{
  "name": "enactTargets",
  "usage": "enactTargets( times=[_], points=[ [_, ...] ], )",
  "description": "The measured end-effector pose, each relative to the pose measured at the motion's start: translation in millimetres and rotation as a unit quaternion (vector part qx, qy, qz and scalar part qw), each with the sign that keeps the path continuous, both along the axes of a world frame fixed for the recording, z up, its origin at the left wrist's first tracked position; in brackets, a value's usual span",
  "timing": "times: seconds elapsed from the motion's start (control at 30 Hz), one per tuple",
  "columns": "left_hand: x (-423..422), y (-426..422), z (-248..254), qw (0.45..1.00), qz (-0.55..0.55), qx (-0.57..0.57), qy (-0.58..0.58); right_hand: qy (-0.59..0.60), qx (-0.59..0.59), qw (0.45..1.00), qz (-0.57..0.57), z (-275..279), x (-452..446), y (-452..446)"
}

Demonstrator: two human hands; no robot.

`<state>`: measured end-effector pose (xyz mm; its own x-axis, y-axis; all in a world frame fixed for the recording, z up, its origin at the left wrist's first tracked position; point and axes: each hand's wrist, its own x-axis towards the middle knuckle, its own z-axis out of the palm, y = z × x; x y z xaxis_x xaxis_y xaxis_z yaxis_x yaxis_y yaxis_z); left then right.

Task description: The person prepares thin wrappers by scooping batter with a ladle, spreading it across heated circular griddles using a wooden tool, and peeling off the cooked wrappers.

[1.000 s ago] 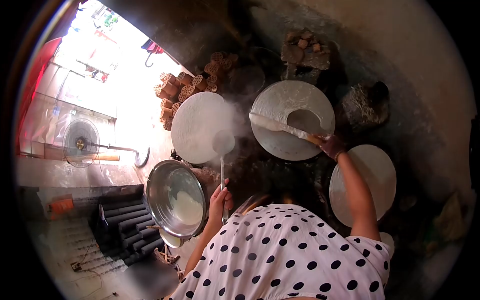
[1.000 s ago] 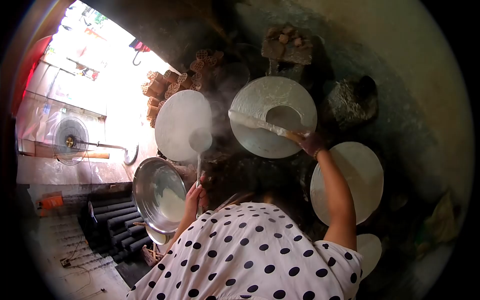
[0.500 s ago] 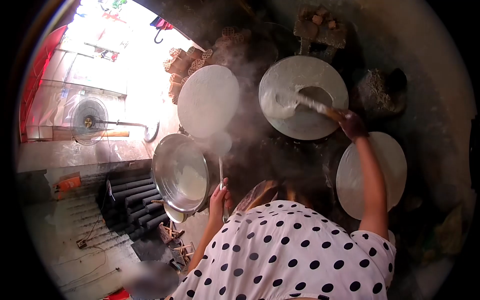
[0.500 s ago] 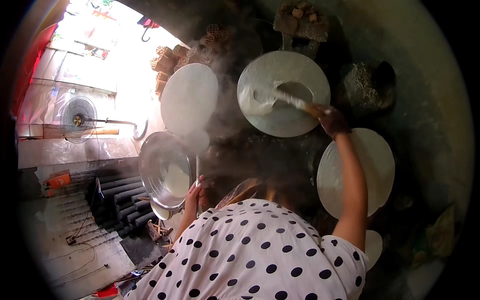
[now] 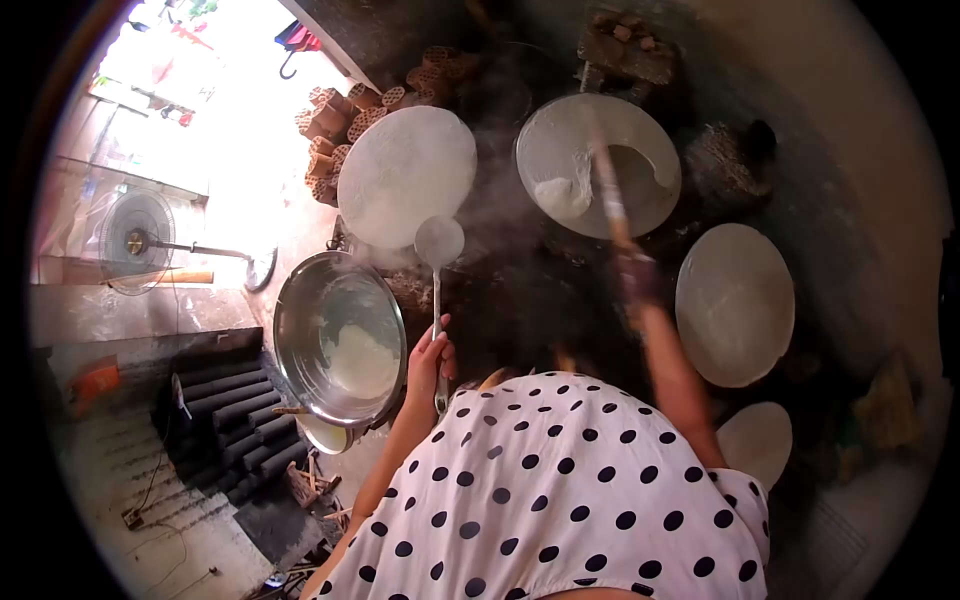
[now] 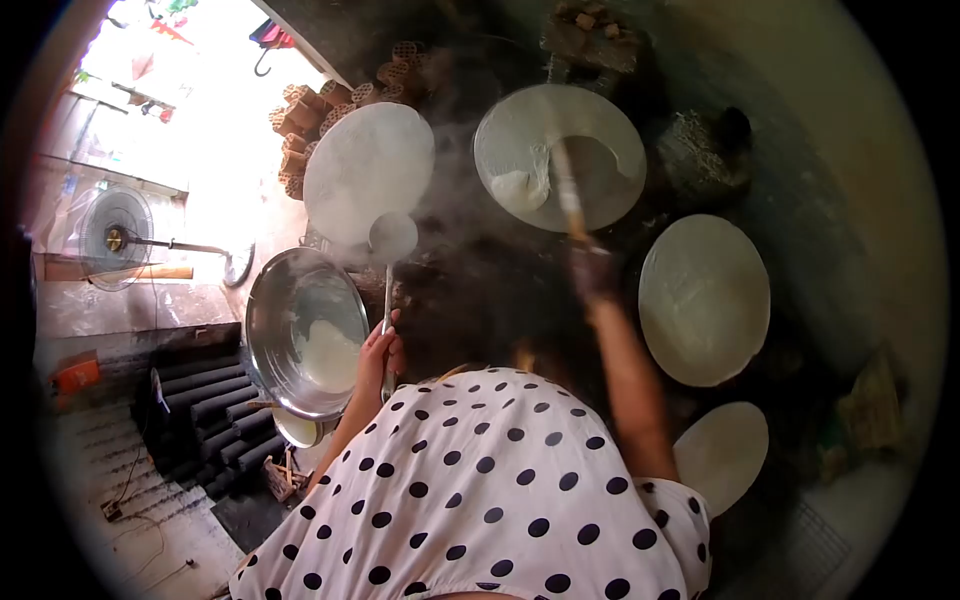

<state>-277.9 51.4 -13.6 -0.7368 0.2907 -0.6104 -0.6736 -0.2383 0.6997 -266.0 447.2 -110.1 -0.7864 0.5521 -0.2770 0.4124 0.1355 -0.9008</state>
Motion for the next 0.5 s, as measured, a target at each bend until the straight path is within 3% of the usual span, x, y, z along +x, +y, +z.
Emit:
enactTargets(
  times=[0.07,0.1,0.2,0.3,0.37,0.43,0.5],
  points=[
    [-4.5,-12.7,-3.2,1.000,-0.015,0.015,-0.007,0.070,0.151,0.986,0.024,-61.1,-51.1,-75.0],
    [-4.8,-19.1,-4.0,1.000,-0.018,0.018,-0.011,0.126,0.248,0.960,-0.031,-92.7,-73.6,-109.9],
    [-5.3,-39.8,-0.1,0.997,-0.052,0.050,-0.012,0.031,0.075,0.990,-0.119,-185.0,-65.8,-124.3],
    [-0.9,-66.0,1.1,0.997,-0.053,0.058,-0.023,-0.039,-0.164,0.958,-0.230,-54.6,-4.7,-107.3],
    [2.1,-80.6,-0.4,0.997,-0.063,0.045,-0.017,-0.045,-0.222,0.930,-0.290,-56.0,7.8,-90.5],
    [2.4,-92.3,-5.2,0.997,-0.075,0.031,-0.016,0.027,-0.246,0.905,-0.345,-84.1,-24.8,-101.4],
    [2.0,-96.4,0.1,0.996,-0.081,0.026,-0.017,0.003,-0.283,0.926,-0.248,-47.2,-51.3,-141.4]
  ],
)
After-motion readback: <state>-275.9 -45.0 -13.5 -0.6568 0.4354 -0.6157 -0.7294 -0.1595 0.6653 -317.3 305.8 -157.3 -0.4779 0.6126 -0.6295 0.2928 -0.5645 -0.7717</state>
